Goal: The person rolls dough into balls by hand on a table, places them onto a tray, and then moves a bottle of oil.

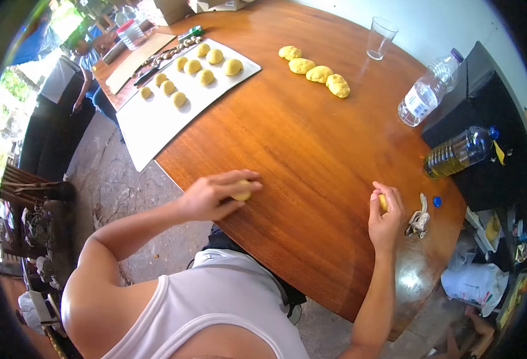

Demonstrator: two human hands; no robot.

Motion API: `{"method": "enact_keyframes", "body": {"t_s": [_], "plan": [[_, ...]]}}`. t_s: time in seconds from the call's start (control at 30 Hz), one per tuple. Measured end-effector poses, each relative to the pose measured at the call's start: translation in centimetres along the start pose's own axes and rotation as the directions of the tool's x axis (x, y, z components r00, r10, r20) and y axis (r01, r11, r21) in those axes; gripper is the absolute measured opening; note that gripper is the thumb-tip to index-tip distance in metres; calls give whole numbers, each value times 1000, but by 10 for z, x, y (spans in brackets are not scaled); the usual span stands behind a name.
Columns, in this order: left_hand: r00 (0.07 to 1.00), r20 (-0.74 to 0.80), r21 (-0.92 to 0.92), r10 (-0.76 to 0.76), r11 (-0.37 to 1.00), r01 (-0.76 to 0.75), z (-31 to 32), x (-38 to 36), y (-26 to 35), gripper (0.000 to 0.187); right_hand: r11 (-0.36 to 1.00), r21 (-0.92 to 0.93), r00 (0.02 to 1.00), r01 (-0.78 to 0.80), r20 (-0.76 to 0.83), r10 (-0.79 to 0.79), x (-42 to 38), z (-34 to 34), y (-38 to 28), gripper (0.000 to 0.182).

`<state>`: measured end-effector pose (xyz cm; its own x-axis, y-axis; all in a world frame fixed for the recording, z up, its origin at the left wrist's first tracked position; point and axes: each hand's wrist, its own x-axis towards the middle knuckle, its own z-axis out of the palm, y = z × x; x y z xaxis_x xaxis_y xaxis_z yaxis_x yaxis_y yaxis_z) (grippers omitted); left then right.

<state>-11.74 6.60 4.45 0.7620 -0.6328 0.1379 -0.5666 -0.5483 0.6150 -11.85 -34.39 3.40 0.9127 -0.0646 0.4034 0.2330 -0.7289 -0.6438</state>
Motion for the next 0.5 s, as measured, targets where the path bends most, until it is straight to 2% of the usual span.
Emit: {"method": "enact_keyframes", "body": {"t_s": [0.03, 0.1, 0.13, 0.2, 0.27, 0.3, 0.37, 0.47, 0.5], "plan": [[1000, 7, -8, 2, 1000, -2, -3, 1, -6, 48, 1000, 20, 1000, -22, 11, 22, -1, 0, 0, 18], [996, -85, 159, -7, 987, 20, -9, 14, -24, 50, 1000, 6, 1000, -23, 12, 23, 3, 1, 0, 19], [984, -121, 265, 130, 960, -94, 0, 32, -30, 48, 999, 3, 999, -35, 12, 35, 5, 2, 0, 19], [966, -104, 267, 238, 942, -204, 19, 78, -29, 45, 999, -14, 999, -44, 5, 44, 3, 3, -1, 20], [923, 4, 132, 386, 914, -383, 36, 126, -13, 43, 1000, -1, 999, -27, -25, 27, 3, 4, 1, 20], [919, -2, 132, 394, 911, -390, 46, 137, -4, 43, 1000, -9, 999, -22, -31, 22, 2, 4, -1, 20], [860, 45, 105, 507, 854, -509, 67, 144, 12, 40, 999, -33, 999, -6, -42, 5, -1, 3, -4, 21], [874, -5, 90, 485, 871, -483, 62, 101, 11, 38, 999, -31, 1000, -15, -20, 15, -4, 1, 2, 23], [919, -25, 71, 393, 918, -391, 55, 79, 10, 37, 999, -7, 999, -32, -12, 32, -4, 1, 4, 23]]}}
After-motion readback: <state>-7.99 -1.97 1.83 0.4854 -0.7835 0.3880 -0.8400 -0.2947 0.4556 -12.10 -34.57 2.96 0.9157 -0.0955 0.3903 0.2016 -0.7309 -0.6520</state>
